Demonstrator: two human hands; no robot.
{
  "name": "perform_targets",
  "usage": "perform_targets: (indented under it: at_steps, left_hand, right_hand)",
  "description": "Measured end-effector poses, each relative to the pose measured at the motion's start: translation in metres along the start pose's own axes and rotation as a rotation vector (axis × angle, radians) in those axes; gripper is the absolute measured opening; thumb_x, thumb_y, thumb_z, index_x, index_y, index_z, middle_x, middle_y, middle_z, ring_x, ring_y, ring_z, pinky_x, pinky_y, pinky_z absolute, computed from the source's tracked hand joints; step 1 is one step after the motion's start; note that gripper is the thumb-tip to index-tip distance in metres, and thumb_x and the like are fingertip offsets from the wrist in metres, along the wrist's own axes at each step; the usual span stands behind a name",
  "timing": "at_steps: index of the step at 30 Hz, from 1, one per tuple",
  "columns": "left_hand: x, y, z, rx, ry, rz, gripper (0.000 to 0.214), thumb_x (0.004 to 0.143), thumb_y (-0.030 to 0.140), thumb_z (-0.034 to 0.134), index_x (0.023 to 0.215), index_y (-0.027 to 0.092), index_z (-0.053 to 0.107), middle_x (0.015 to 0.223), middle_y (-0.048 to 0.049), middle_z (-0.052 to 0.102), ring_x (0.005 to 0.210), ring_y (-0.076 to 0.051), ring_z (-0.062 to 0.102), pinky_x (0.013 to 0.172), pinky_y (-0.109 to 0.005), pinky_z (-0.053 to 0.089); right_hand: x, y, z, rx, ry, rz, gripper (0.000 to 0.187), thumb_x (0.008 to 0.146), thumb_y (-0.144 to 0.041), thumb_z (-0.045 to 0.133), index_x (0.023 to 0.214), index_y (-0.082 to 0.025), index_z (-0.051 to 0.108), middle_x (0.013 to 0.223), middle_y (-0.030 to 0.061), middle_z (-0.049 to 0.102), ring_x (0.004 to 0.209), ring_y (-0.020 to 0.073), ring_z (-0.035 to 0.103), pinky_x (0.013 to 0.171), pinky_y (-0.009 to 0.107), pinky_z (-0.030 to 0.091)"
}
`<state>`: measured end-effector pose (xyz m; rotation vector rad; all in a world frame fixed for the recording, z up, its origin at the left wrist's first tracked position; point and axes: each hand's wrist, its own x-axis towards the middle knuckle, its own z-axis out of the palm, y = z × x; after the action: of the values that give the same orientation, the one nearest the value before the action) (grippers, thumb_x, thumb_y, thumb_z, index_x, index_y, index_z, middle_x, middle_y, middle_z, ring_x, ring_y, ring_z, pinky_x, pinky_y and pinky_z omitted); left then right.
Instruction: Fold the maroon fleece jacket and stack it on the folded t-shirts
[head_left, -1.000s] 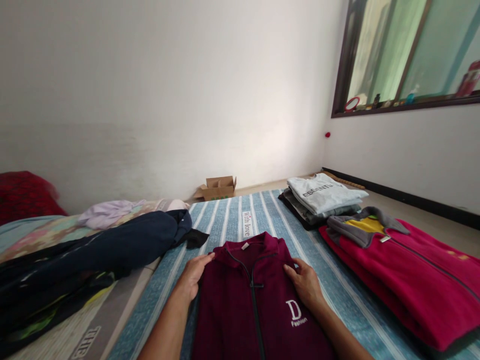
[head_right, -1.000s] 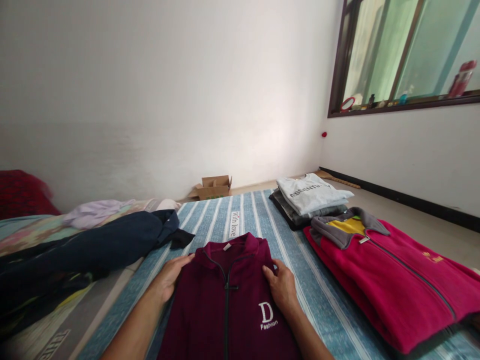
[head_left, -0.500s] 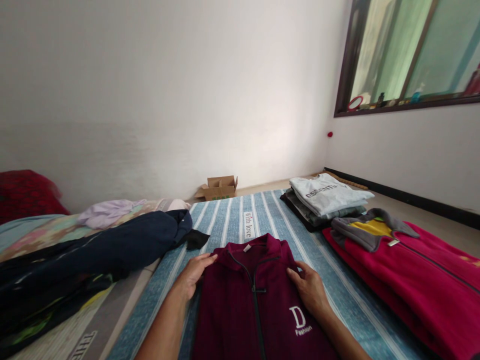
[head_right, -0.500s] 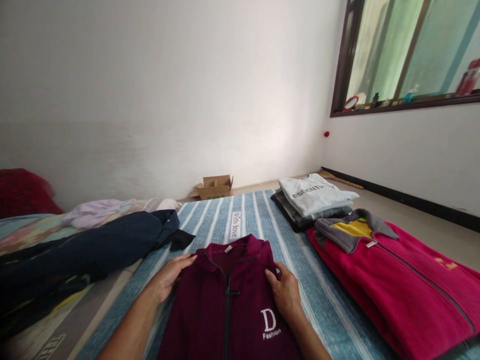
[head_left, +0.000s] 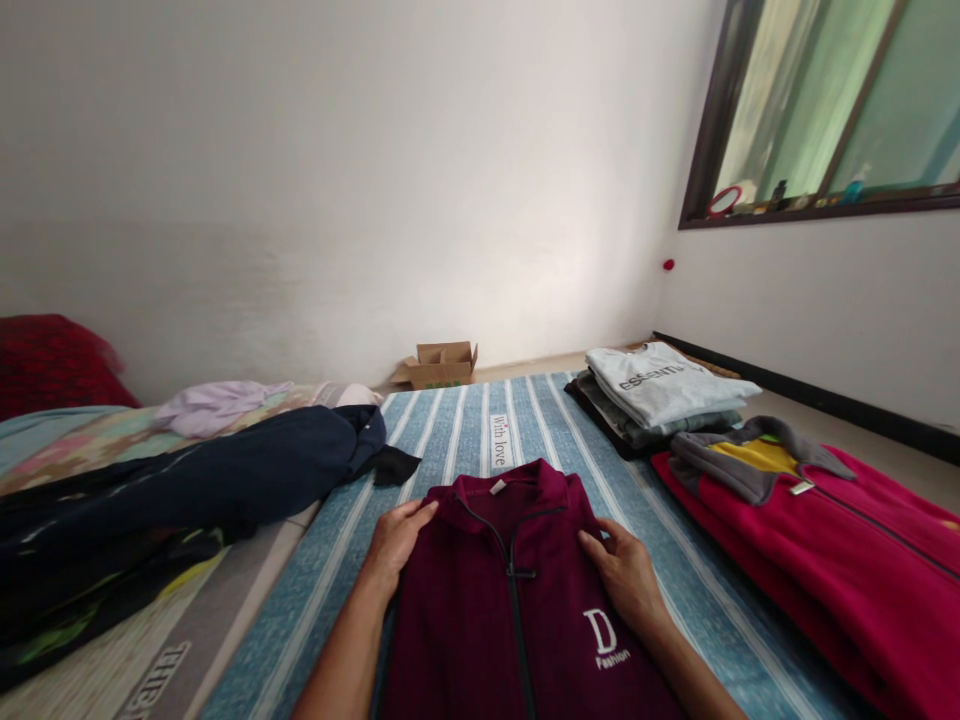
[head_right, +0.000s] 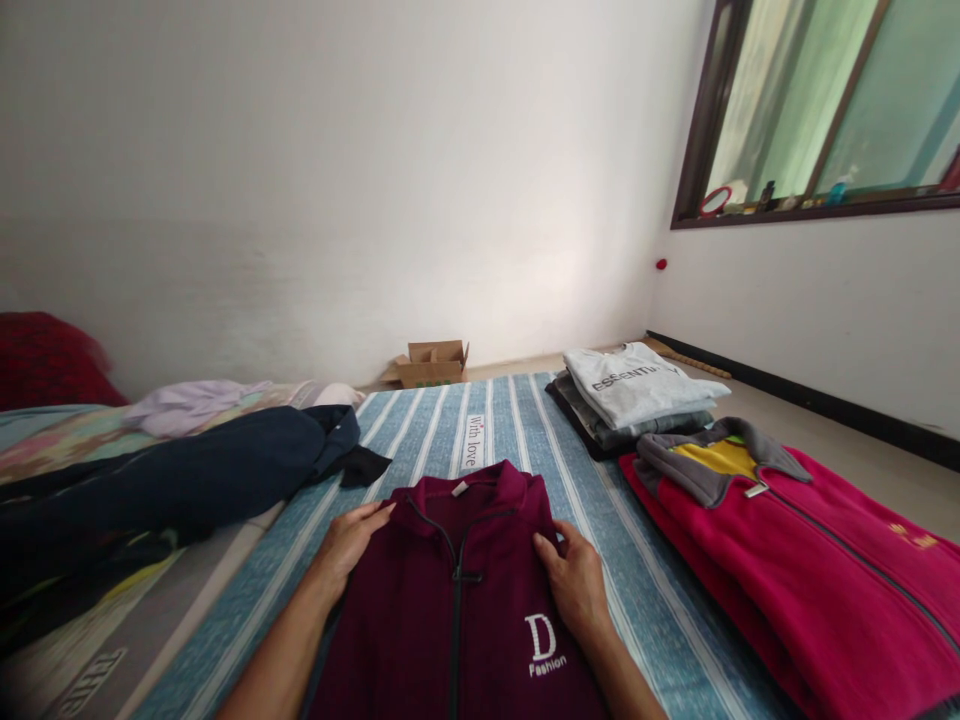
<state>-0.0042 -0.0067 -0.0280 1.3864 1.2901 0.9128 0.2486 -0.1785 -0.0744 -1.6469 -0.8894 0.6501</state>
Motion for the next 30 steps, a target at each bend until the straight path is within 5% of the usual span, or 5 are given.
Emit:
perform_targets:
  at_steps: [13, 30]
  left_hand:
    - [-0.006, 0.006, 0.004, 0.084, 0.078, 0.051, 0.032, 0.054, 0.043, 0.072, 0.073, 0.017, 0.073, 0.069, -0.0033, 0.071, 0.073, -0.024, 0.064, 0.062, -0.027, 0.046]
    - [-0.002, -0.002, 0.003, 0.113, 0.034, 0.067, 0.039, 0.059, 0.047, 0.067, 0.08, 0.015, 0.072, 0.068, -0.0026, 0.071, 0.069, -0.022, 0.063, 0.061, -0.027, 0.044]
  right_hand:
    - [-0.001, 0.003, -0.001, 0.031, -0.004, 0.034, 0.047, 0.073, -0.053, 0.056, 0.101, -0.016, 0.063, 0.07, 0.0042, 0.07, 0.068, 0.0239, 0.065, 0.057, 0.029, 0.048]
    - [-0.003, -0.003, -0.004, 0.038, -0.014, 0.047, 0.049, 0.073, -0.054, 0.056, 0.102, -0.015, 0.062, 0.074, 0.0051, 0.07, 0.071, 0.0244, 0.066, 0.059, 0.03, 0.049]
